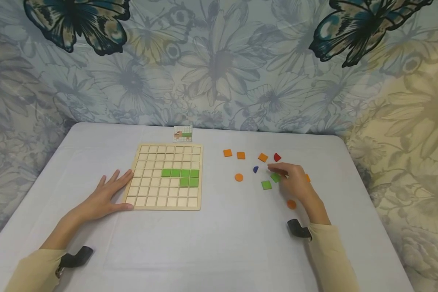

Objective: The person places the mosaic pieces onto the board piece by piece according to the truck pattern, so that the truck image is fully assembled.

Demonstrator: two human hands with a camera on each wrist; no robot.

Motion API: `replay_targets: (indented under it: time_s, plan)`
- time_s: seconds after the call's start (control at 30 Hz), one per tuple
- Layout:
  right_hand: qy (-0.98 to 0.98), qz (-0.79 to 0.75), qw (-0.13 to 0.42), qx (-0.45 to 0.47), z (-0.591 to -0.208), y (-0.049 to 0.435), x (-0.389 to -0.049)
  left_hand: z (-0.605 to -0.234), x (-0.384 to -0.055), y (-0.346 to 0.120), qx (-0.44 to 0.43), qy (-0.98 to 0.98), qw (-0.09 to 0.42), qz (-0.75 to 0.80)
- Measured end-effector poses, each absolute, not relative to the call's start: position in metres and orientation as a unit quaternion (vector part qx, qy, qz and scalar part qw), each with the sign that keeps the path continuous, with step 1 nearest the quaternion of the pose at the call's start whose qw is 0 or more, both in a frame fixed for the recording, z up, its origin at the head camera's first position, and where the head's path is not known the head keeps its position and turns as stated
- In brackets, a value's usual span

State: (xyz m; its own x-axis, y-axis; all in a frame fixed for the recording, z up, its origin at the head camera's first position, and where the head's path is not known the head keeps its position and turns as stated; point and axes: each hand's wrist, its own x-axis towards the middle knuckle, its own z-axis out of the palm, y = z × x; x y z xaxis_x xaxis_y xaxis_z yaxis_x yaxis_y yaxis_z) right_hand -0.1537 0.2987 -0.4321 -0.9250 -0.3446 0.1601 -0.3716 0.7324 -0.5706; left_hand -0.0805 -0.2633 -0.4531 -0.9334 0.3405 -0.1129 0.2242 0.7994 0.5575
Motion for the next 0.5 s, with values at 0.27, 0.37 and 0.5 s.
replay_targets:
  time_s: [0.27,0.37,0.5]
  plan:
    - [-0.937,0.307,-0.026,0.165,-0.4320,0.3092,-0.1495,-0.4527,-0.0804,-0.2638,0.151,0.942,0.105,0.282]
    - [-0.938,0.305,-0.019,0.163,-0.4348,0.3082,-0.1498,-0.4537,-0.0804,-0.2637,0.151,0.942,0.102,0.283]
    - [-0.939,0.305,-0.014,0.158,-0.4361,0.3080,-0.1491,-0.4548,-0.0806,-0.2632,0.151,0.942,0.100,0.282]
